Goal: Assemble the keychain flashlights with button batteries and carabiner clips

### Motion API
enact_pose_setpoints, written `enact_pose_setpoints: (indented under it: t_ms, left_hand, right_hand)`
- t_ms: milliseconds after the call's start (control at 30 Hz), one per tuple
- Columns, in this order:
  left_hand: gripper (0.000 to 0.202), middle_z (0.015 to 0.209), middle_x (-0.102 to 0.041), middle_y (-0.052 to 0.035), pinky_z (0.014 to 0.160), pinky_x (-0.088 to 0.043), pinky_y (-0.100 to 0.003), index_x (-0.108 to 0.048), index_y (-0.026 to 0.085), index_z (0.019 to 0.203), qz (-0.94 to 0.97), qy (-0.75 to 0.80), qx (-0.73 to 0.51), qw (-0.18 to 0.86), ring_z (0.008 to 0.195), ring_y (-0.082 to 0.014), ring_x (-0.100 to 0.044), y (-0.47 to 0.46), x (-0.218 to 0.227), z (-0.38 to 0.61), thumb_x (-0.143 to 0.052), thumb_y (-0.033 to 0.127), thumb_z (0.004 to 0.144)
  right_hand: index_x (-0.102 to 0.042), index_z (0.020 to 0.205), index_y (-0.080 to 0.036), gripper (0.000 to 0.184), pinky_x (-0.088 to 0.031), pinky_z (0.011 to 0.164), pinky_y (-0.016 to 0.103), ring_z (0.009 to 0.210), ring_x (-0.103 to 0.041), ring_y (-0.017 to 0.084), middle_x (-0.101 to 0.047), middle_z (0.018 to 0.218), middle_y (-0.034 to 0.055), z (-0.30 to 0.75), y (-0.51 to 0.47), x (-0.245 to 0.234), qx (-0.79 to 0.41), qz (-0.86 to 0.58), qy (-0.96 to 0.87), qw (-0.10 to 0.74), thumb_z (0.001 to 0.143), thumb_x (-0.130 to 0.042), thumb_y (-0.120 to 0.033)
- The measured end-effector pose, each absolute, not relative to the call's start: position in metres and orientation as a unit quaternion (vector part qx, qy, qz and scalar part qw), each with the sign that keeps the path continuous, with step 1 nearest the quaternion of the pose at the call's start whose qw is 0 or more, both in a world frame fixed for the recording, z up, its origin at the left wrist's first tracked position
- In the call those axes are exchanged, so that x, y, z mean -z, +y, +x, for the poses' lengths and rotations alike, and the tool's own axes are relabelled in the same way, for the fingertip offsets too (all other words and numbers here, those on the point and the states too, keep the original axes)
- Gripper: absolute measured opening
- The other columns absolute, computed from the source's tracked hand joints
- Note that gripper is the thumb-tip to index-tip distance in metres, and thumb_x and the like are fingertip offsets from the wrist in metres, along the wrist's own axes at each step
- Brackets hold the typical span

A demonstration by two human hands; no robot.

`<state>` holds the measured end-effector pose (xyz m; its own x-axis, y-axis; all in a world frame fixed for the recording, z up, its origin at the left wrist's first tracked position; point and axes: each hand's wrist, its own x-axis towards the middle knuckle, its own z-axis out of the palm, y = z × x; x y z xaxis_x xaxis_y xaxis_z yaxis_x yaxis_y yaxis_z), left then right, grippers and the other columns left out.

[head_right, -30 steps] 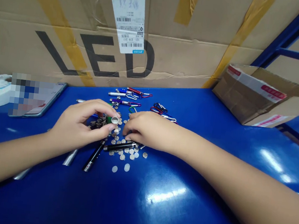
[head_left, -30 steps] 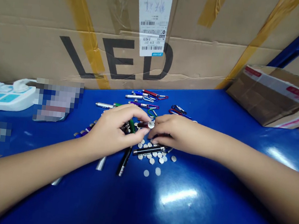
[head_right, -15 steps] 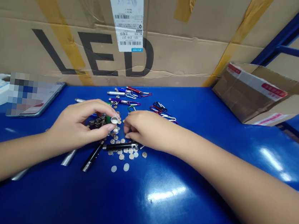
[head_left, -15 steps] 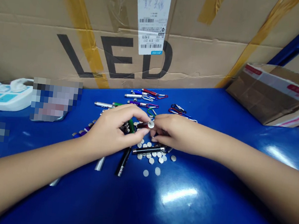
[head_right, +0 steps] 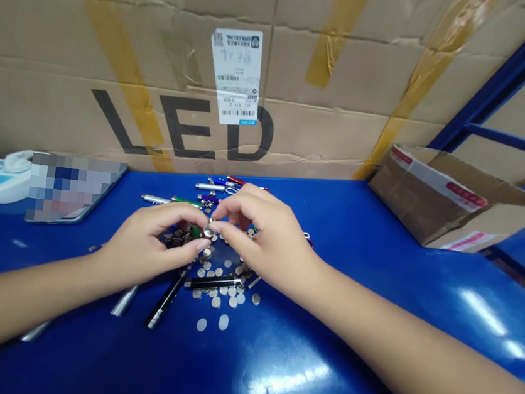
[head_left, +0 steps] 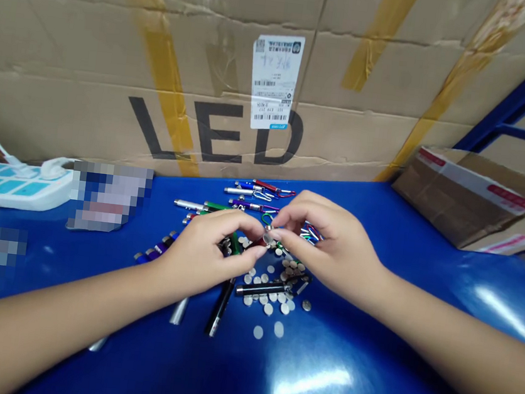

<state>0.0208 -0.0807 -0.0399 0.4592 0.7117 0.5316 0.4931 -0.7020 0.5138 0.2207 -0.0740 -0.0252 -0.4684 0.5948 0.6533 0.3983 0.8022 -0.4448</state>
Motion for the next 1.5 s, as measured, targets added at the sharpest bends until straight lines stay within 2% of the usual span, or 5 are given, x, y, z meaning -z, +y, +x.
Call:
enact_pose_setpoints:
  t_ms: [667,900,1000,1267,1500]
  left_hand:
    - [0.008,0.082,-0.070,-0.0002,0.072,-0.051,-0.024,-0.065,0.018,0.085,0.830,0.376,-0.376,0.167,0.071,-0.0121,-0.063,-0.079,0.040,0.021,-0.063,0.023,0.079]
    - [0.013,0.089,-0.070,-0.0020,0.075,-0.052,-0.025,-0.066,0.019,0.089,0.812,0.426,-0.364,0.161,0.078,-0.0148,-0.064,-0.078,0.042,0.021,-0.063,0.027,0.079]
    - [0.013,0.089,-0.069,-0.0019,0.075,-0.052,-0.025,-0.066,0.019,0.090,0.813,0.426,-0.363,0.160,0.079,-0.0148,-0.063,-0.078,0.042,0.021,-0.063,0.027,0.079]
    - [0.011,0.088,-0.070,-0.0002,0.075,-0.052,-0.025,-0.066,0.020,0.089,0.824,0.408,-0.366,0.147,0.076,-0.0131,-0.063,-0.078,0.043,0.021,-0.064,0.025,0.079]
    - [0.011,0.088,-0.070,-0.0003,0.074,-0.051,-0.025,-0.067,0.020,0.089,0.828,0.401,-0.360,0.152,0.077,-0.0138,-0.063,-0.078,0.043,0.021,-0.065,0.025,0.079]
  right_hand:
    - [-0.060,0.092,-0.018,0.012,-0.044,0.069,0.029,0.073,-0.056,0.015,-0.061,0.078,0.0024,0.233,-0.068,0.020,-0.051,-0.264,-0.898,0.348,0.084,-0.052,-0.017]
    - [-0.067,0.081,-0.021,0.008,-0.043,0.068,0.030,0.076,-0.058,0.017,-0.065,0.082,0.0025,0.245,-0.055,0.023,-0.087,-0.298,-0.943,0.121,0.078,-0.059,-0.020]
    - [-0.069,0.083,-0.023,0.011,-0.042,0.066,0.029,0.072,-0.058,0.016,-0.066,0.077,-0.0002,0.250,-0.053,0.027,-0.116,-0.284,-0.950,0.062,0.080,-0.060,-0.019]
    - [-0.070,0.087,-0.019,0.009,-0.043,0.067,0.028,0.074,-0.060,0.015,-0.067,0.082,0.0017,0.238,-0.056,0.035,-0.142,-0.297,-0.940,0.084,0.080,-0.063,-0.019]
    - [-0.071,0.082,-0.017,0.012,-0.044,0.067,0.027,0.072,-0.061,0.015,-0.069,0.081,0.0037,0.225,-0.061,0.037,-0.135,-0.343,-0.927,0.065,0.078,-0.061,-0.010]
